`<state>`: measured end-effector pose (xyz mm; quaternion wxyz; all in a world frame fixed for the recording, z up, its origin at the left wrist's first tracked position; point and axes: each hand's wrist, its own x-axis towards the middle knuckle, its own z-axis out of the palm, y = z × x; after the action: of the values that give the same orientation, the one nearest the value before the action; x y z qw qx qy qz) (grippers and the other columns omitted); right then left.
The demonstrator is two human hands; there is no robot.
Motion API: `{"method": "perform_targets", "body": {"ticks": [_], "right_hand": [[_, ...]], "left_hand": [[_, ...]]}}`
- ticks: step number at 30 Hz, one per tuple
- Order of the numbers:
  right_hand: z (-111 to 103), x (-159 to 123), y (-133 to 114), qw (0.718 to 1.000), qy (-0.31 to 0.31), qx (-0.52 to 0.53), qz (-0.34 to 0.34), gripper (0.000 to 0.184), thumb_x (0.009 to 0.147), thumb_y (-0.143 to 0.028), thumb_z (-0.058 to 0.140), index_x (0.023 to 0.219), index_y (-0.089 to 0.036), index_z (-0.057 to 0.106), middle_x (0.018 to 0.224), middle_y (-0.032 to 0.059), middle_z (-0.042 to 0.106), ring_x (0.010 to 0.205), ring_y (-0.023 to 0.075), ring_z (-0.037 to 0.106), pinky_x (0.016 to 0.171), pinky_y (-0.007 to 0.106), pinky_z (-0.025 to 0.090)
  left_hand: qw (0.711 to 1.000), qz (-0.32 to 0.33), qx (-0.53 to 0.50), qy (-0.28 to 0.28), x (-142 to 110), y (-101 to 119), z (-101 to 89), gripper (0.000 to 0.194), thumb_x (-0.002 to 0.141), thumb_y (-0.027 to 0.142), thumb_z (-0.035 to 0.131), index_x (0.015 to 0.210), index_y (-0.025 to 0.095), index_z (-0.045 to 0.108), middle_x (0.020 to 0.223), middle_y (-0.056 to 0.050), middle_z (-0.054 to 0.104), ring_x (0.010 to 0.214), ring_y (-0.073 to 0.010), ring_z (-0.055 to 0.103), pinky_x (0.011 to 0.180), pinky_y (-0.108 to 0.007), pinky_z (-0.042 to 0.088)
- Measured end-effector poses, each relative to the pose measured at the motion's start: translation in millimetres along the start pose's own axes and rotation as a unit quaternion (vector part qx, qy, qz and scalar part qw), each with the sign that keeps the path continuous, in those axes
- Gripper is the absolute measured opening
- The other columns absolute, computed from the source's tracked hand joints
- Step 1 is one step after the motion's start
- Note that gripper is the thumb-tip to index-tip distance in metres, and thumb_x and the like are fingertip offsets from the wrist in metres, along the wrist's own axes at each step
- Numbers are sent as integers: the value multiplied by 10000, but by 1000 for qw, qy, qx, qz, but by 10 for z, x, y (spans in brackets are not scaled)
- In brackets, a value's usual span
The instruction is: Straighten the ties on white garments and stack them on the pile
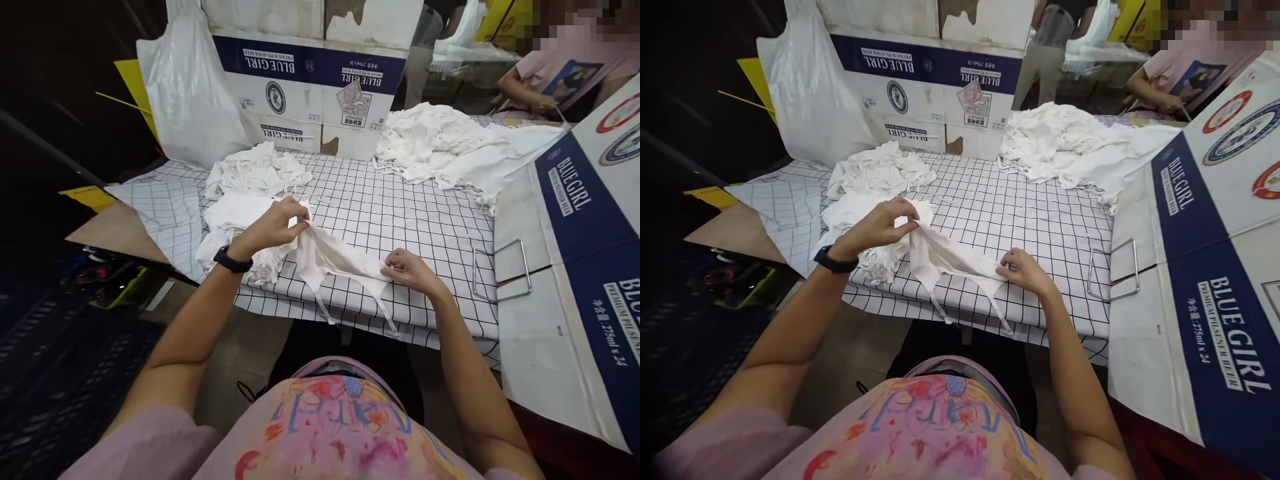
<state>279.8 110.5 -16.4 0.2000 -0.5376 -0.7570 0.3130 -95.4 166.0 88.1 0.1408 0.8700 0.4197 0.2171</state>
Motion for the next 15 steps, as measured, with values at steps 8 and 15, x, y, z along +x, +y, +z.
{"method": "perform_targets", "body": {"ticks": [8, 15], "right_hand": [[-376, -136, -46, 997, 70, -38, -16, 434, 923, -614, 621, 726, -236, 703, 958, 73, 724, 825, 230, 653, 676, 350, 492], [-568, -253, -373, 961, 275, 2, -20, 251, 850, -456, 732, 752, -229, 689, 714, 13, 683, 669, 184, 642, 676, 328, 511]], "left_hand": [[999, 1, 35, -3, -74, -38, -227, 200, 924, 339, 570, 898, 191, 702, 968, -73, 715, 1076, -256, 614, 928, -400, 482], [997, 38, 55, 44, -103, 22, -403, 159, 901, 289, 593, 865, 186, 709, 902, -49, 732, 976, -229, 667, 891, -388, 521]]}}
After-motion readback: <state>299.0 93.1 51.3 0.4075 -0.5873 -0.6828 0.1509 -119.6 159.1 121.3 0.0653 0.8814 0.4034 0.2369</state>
